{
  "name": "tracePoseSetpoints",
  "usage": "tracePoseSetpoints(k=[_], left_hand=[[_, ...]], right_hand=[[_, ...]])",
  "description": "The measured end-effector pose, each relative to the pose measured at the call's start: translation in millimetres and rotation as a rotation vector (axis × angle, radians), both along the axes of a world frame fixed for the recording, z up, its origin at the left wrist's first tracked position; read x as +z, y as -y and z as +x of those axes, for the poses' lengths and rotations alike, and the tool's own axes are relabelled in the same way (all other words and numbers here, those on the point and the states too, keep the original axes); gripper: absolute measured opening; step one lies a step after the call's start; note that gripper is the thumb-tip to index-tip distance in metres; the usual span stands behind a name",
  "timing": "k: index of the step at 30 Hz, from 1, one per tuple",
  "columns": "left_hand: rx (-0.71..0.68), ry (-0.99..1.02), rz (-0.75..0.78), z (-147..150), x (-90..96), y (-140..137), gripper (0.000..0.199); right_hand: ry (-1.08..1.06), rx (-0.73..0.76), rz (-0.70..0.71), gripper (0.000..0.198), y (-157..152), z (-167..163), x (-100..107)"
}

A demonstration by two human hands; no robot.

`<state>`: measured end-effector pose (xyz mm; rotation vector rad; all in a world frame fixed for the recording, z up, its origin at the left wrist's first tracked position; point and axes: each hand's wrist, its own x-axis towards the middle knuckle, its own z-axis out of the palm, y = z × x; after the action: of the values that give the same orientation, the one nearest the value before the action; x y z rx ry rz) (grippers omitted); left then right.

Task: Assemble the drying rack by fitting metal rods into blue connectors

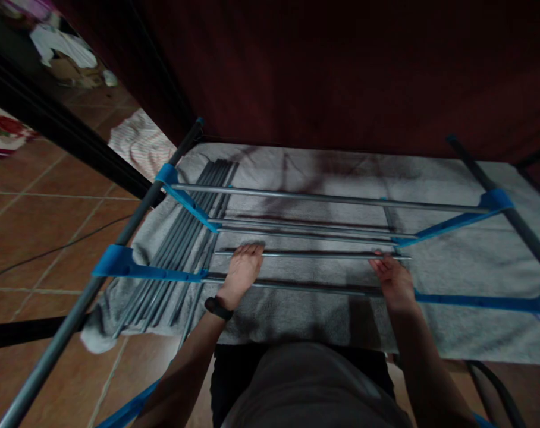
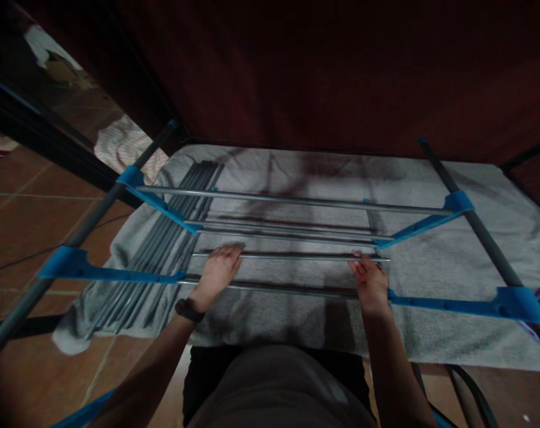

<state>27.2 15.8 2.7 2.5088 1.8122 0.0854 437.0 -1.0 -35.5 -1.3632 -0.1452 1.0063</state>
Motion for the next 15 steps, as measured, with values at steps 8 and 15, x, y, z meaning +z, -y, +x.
tracePoseSetpoints(k=[8, 15], left_hand=[[0.065, 0.049, 0.058, -5.5, 1.9, 1.7, 0.028], [-0.045, 0.167, 0.073, -15.8, -1.5, 4.6, 0.027]], right_hand=[[0.003, 0.016, -0.01, 0.005, -0.5, -2.8, 4.8], [-0.02, 0.01, -0.063, 0.009, -3.2, 0.4, 3.5]])
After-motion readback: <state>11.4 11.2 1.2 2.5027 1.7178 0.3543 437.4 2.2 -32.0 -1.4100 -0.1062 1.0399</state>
